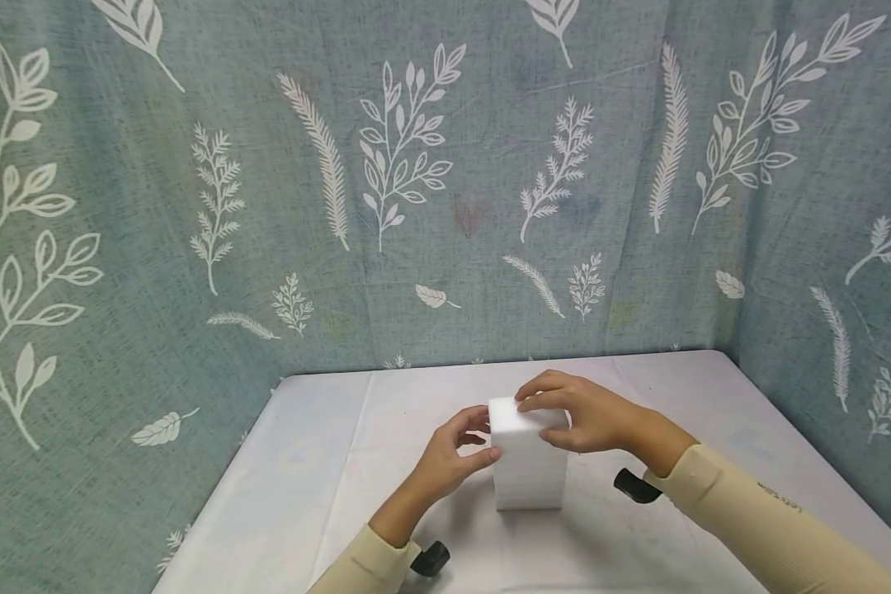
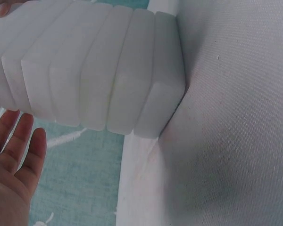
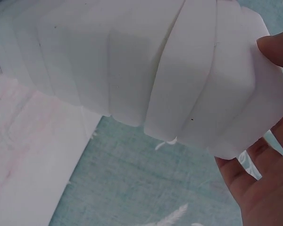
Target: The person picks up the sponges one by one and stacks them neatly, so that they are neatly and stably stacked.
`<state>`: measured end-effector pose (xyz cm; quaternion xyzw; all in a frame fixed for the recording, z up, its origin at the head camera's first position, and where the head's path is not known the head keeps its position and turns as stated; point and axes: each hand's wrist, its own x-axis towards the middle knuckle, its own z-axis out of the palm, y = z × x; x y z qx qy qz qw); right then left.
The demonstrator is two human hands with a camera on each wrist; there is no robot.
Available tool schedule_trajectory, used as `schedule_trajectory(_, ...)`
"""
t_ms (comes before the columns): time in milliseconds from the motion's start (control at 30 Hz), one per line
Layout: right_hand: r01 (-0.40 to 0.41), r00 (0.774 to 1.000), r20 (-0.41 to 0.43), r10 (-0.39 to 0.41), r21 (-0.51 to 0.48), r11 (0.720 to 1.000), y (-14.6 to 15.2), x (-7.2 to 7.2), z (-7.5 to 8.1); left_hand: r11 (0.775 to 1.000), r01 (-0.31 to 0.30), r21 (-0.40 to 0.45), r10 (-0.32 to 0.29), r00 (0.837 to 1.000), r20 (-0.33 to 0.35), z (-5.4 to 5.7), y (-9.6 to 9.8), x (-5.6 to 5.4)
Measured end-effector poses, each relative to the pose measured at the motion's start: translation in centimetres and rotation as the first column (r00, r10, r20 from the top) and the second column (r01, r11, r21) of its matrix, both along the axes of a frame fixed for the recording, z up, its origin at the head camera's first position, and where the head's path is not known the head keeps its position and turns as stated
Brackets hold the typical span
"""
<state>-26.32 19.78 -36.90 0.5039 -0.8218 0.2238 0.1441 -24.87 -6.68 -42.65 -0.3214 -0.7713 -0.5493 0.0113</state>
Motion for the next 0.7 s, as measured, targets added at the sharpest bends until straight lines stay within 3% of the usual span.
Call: schedule_trajectory(700,-0.029,0.999,-0.028,0.029,-0.007,1.0,0.18,-0.18,-0.07,1.0,0.003,0.008,-0.003,1.0,0.006,-0.04,-0.03,-0.07)
